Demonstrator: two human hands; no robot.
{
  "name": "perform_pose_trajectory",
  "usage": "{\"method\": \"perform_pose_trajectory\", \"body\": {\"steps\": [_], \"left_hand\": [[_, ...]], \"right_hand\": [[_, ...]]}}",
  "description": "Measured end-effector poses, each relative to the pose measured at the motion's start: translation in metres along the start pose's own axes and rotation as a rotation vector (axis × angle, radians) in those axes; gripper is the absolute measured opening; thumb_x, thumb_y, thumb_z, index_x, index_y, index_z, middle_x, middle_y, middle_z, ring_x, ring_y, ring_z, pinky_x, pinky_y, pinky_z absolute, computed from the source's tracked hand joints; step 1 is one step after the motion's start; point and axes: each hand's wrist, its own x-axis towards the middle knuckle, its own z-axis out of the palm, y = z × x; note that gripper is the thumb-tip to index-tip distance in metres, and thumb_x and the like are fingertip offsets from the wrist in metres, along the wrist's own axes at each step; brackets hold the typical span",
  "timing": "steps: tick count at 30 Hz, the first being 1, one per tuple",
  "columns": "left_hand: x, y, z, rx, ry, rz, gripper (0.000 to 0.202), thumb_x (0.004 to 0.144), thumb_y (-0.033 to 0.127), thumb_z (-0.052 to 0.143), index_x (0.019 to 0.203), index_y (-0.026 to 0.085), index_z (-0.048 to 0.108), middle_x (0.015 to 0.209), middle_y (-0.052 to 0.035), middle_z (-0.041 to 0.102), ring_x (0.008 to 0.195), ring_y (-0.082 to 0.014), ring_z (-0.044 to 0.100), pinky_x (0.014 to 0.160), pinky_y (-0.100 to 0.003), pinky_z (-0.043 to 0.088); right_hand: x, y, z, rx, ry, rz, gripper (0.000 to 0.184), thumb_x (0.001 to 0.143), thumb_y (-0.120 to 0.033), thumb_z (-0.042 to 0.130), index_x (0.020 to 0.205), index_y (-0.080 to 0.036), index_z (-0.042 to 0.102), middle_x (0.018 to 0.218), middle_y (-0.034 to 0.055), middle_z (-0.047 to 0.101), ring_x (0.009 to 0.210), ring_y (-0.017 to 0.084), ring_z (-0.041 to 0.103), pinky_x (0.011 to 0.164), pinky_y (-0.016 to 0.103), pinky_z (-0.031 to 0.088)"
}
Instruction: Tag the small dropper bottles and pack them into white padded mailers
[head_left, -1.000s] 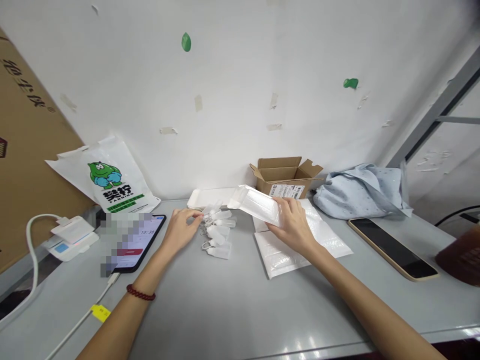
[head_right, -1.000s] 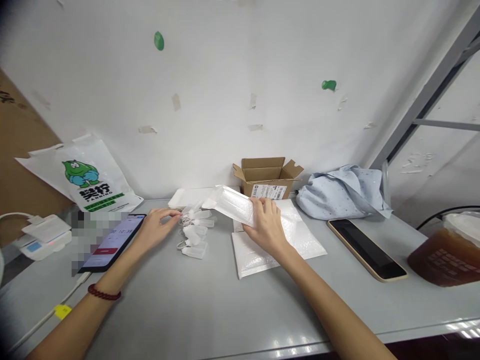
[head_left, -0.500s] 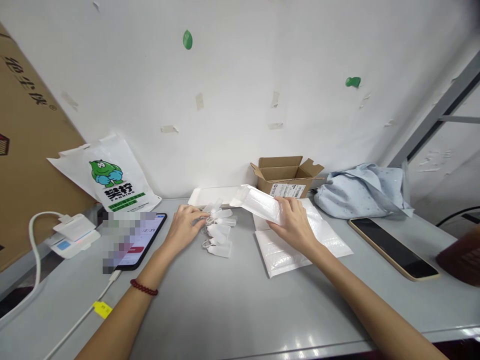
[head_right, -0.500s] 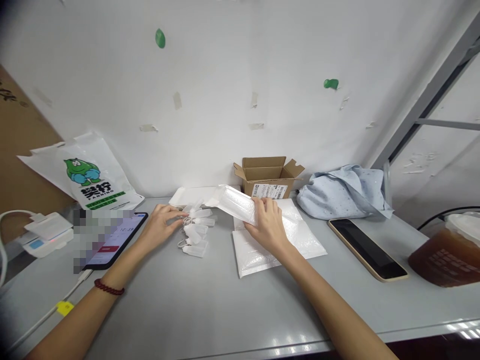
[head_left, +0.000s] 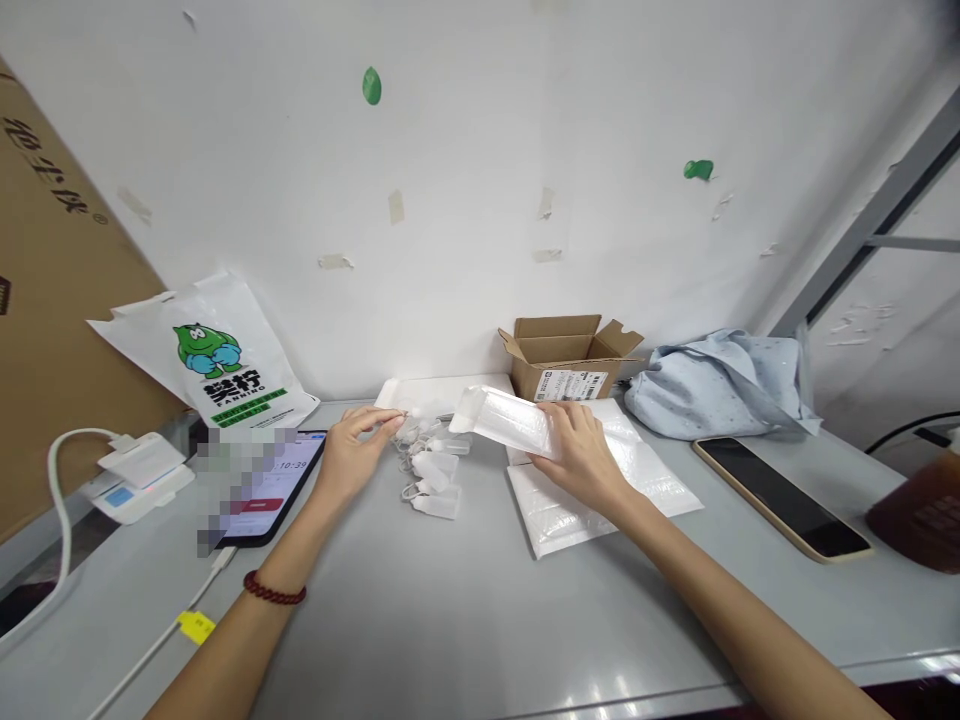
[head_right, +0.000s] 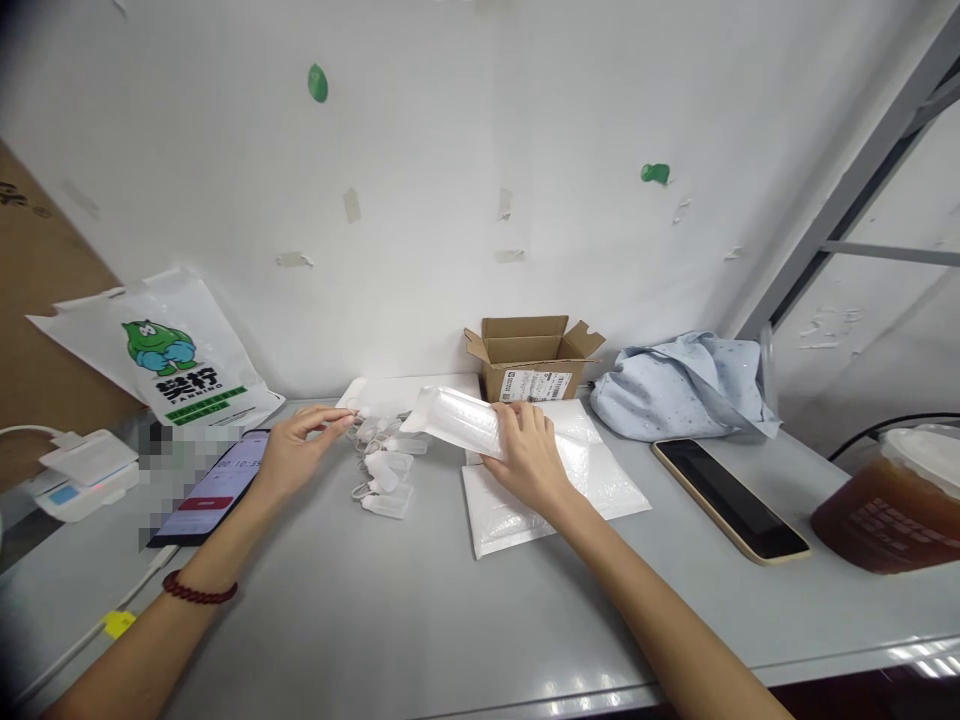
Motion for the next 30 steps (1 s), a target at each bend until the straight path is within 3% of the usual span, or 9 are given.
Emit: {"method": "perform_pose_trajectory", "body": {"steps": [5, 9, 12, 16, 20, 22, 27, 30], "left_hand": [[-0.01, 0.014, 0.011, -0.011, -0.068, 0.095, 0.016, 0.079, 0.034, 0.06, 0.081, 0.025, 0.073, 0.084, -0.003, 0.069, 0.092, -0.0216, 0.054, 0.083, -0.035, 0.044], [-0.02, 0.023, 0.021, -0.025, -0.104, 0.154, 0.017, 0.082, 0.029, 0.057, 0.087, 0.024, 0.073, 0.077, -0.0038, 0.065, 0.088, -0.0206, 0.053, 0.07, -0.031, 0.046], [-0.026, 0.029, 0.025, -0.027, -0.068, 0.237, 0.018, 0.084, 0.026, 0.056, 0.089, 0.023, 0.073, 0.068, -0.0036, 0.06, 0.079, -0.0191, 0.05, 0.059, -0.027, 0.044], [-0.033, 0.04, 0.03, -0.002, 0.008, 0.337, 0.015, 0.082, 0.021, 0.058, 0.083, 0.022, 0.073, 0.062, -0.0019, 0.055, 0.071, -0.0174, 0.045, 0.061, -0.028, 0.043], [-0.038, 0.051, 0.031, 0.058, -0.168, 0.336, 0.023, 0.083, 0.016, 0.051, 0.074, 0.022, 0.072, 0.063, -0.002, 0.056, 0.072, -0.0179, 0.046, 0.064, -0.029, 0.043], [-0.037, 0.053, 0.028, 0.05, -0.225, 0.312, 0.024, 0.084, 0.019, 0.05, 0.074, 0.022, 0.071, 0.063, -0.0017, 0.058, 0.071, -0.0178, 0.048, 0.066, -0.029, 0.044], [-0.019, 0.035, 0.012, 0.051, -0.066, 0.052, 0.023, 0.081, 0.031, 0.051, 0.081, 0.02, 0.071, 0.077, -0.0044, 0.068, 0.083, -0.021, 0.054, 0.064, -0.028, 0.043], [-0.008, 0.016, 0.003, 0.187, -0.066, -0.098, 0.023, 0.074, 0.032, 0.053, 0.073, 0.02, 0.072, 0.071, -0.0036, 0.067, 0.076, -0.0223, 0.055, 0.068, -0.03, 0.04]], "right_hand": [[-0.005, -0.012, -0.003, 0.048, -0.034, -0.116, 0.05, 0.074, -0.025, 0.058, 0.121, -0.017, 0.043, 0.108, 0.0126, 0.048, 0.1, 0.028, 0.043, 0.083, 0.039, 0.038], [-0.008, -0.02, -0.004, 0.079, -0.038, -0.157, 0.05, 0.072, -0.021, 0.057, 0.12, -0.017, 0.043, 0.107, 0.0125, 0.048, 0.098, 0.028, 0.045, 0.082, 0.041, 0.039], [-0.01, -0.022, -0.005, 0.091, -0.054, -0.171, 0.048, 0.072, -0.019, 0.056, 0.118, -0.017, 0.044, 0.105, 0.0118, 0.049, 0.097, 0.027, 0.046, 0.081, 0.04, 0.04], [-0.011, -0.023, -0.005, 0.105, -0.076, -0.185, 0.048, 0.071, -0.017, 0.056, 0.118, -0.016, 0.044, 0.105, 0.0122, 0.048, 0.097, 0.027, 0.047, 0.081, 0.039, 0.04], [-0.01, -0.023, -0.003, 0.11, -0.074, -0.18, 0.047, 0.07, -0.017, 0.056, 0.116, -0.017, 0.046, 0.105, 0.0119, 0.048, 0.098, 0.027, 0.047, 0.083, 0.04, 0.04], [-0.009, -0.021, -0.003, 0.112, -0.065, -0.172, 0.047, 0.07, -0.017, 0.057, 0.116, -0.017, 0.046, 0.105, 0.0118, 0.049, 0.098, 0.027, 0.047, 0.084, 0.041, 0.04], [-0.005, -0.012, -0.004, 0.129, -0.014, -0.105, 0.044, 0.073, -0.021, 0.057, 0.115, -0.018, 0.046, 0.104, 0.0109, 0.05, 0.097, 0.027, 0.048, 0.082, 0.04, 0.041], [-0.001, -0.005, -0.005, 0.143, 0.043, -0.073, 0.042, 0.076, -0.024, 0.056, 0.116, -0.019, 0.046, 0.103, 0.0109, 0.052, 0.097, 0.028, 0.049, 0.079, 0.04, 0.042]]}}
